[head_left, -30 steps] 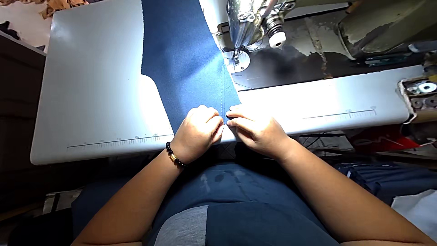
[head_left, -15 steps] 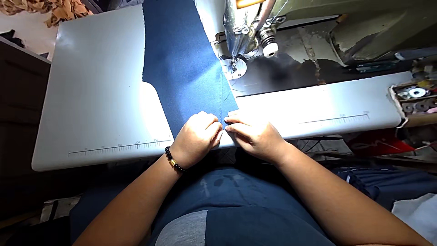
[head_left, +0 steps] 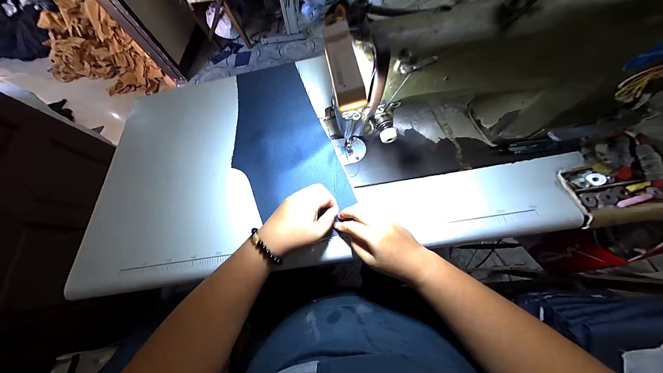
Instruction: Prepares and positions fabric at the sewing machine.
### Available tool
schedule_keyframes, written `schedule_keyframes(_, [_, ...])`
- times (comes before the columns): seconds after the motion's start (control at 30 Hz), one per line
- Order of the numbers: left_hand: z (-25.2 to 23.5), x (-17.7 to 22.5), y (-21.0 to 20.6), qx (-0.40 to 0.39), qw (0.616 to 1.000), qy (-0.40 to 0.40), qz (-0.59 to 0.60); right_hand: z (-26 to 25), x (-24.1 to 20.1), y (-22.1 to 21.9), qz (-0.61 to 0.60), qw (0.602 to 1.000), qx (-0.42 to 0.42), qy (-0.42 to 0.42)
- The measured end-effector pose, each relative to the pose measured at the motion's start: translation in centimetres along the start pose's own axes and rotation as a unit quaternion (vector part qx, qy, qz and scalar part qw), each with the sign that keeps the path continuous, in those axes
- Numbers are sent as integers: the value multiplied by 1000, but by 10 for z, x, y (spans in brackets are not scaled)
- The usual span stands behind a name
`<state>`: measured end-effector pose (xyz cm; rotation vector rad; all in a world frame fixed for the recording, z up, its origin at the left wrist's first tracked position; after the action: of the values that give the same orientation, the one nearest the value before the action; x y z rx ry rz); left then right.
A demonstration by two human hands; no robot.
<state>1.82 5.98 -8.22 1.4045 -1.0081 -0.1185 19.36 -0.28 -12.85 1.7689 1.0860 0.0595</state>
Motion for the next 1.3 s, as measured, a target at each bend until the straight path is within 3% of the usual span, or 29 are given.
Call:
schedule_keyframes(0.1, [-41,-10,5,58,992,83,-70,2,0,-1,1,1000,-8,-16])
schedule_keyframes(0.37, [-79,0,-4,-3,960,200,-198,3,1,-2,-3,1000,-10,-6])
schedule_keyframes(0.73, [-74,3,-19,59,956,149,-246,4,0,-3,-5,1000,-2,2])
schedule_keyframes(0.87, [-71,7,-14,39,958,135,-250,2,1,-3,-12,1000,1,6])
schedule_keyframes(1.07, [-51,-18,-17,31,980,-19,-197,1,1,-4,-14,1000,-9,-4])
schedule_keyframes(1.23, [-44,-27,-22,34,990,-8,-136,-13,15,14,-149,984,-80,-46])
schedule_keyframes(1.3, [-35,-25,-24,36,990,-41,-128,-26,41,27,-154,984,-59,-68])
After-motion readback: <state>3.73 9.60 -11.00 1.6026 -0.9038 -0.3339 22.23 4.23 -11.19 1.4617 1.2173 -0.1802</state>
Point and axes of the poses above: each hand's wrist, its own z-axis away from the middle knuckle, its own y-axis out of the back of the hand, x = y × z, the point moved 3 cm from there along -z, towards the middle knuckle, and after that the axes turned 1 degree about x, right-handed, at the moved point
